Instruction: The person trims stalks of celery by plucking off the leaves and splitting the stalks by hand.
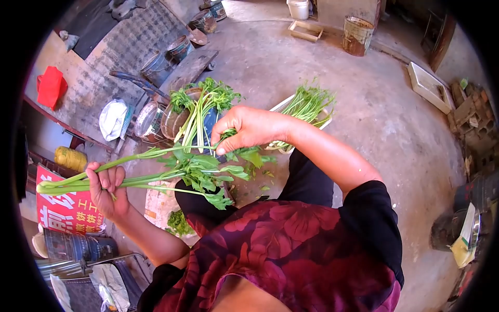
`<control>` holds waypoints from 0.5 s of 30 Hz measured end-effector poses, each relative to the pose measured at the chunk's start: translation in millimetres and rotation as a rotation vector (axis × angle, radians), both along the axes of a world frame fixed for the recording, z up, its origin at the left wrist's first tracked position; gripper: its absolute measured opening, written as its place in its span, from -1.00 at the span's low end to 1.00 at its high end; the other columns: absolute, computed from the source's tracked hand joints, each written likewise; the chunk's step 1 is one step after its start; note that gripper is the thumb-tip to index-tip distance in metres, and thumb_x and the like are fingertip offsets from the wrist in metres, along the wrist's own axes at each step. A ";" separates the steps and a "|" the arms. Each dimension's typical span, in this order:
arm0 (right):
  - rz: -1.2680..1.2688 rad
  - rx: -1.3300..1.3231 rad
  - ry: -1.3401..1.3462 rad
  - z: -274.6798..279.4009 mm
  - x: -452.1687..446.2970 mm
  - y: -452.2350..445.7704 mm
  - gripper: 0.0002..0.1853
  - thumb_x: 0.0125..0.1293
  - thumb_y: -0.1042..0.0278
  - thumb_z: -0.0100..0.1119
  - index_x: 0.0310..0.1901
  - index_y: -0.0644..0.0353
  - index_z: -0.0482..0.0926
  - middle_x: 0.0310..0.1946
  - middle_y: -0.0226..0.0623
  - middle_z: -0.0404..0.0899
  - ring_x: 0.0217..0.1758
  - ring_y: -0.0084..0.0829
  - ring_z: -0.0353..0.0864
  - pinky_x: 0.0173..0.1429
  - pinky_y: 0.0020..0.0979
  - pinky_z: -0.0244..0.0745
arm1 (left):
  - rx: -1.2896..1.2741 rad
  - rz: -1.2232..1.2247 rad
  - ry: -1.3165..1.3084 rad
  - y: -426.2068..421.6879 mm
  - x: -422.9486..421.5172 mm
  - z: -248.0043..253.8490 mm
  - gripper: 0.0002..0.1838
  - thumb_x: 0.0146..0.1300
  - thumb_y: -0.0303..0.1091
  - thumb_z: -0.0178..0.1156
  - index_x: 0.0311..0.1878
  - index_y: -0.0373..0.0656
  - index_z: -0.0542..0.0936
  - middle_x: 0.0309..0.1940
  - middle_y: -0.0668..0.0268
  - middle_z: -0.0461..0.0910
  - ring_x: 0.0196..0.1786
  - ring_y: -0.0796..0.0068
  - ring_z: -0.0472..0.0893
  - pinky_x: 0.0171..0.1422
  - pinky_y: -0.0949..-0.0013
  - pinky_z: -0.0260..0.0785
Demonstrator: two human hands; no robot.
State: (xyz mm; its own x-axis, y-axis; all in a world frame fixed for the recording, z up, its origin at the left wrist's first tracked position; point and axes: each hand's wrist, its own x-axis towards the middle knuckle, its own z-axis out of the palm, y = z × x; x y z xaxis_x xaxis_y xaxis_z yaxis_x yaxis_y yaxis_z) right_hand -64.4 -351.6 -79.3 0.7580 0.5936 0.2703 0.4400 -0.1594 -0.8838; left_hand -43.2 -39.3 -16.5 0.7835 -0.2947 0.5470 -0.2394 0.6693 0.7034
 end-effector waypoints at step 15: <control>-0.409 -0.109 -0.460 -32.7 8.7 17.7 -0.88 0.12 0.45 -0.03 -0.40 0.33 0.45 -0.48 -0.36 0.51 -0.46 -0.54 0.44 -0.36 -0.45 0.34 | 0.083 0.206 -0.060 -6.2 -7.5 -0.1 -0.77 0.32 -0.27 -0.13 -0.26 -0.24 0.41 -0.74 0.44 0.23 -0.70 0.69 0.14 -0.51 0.56 0.03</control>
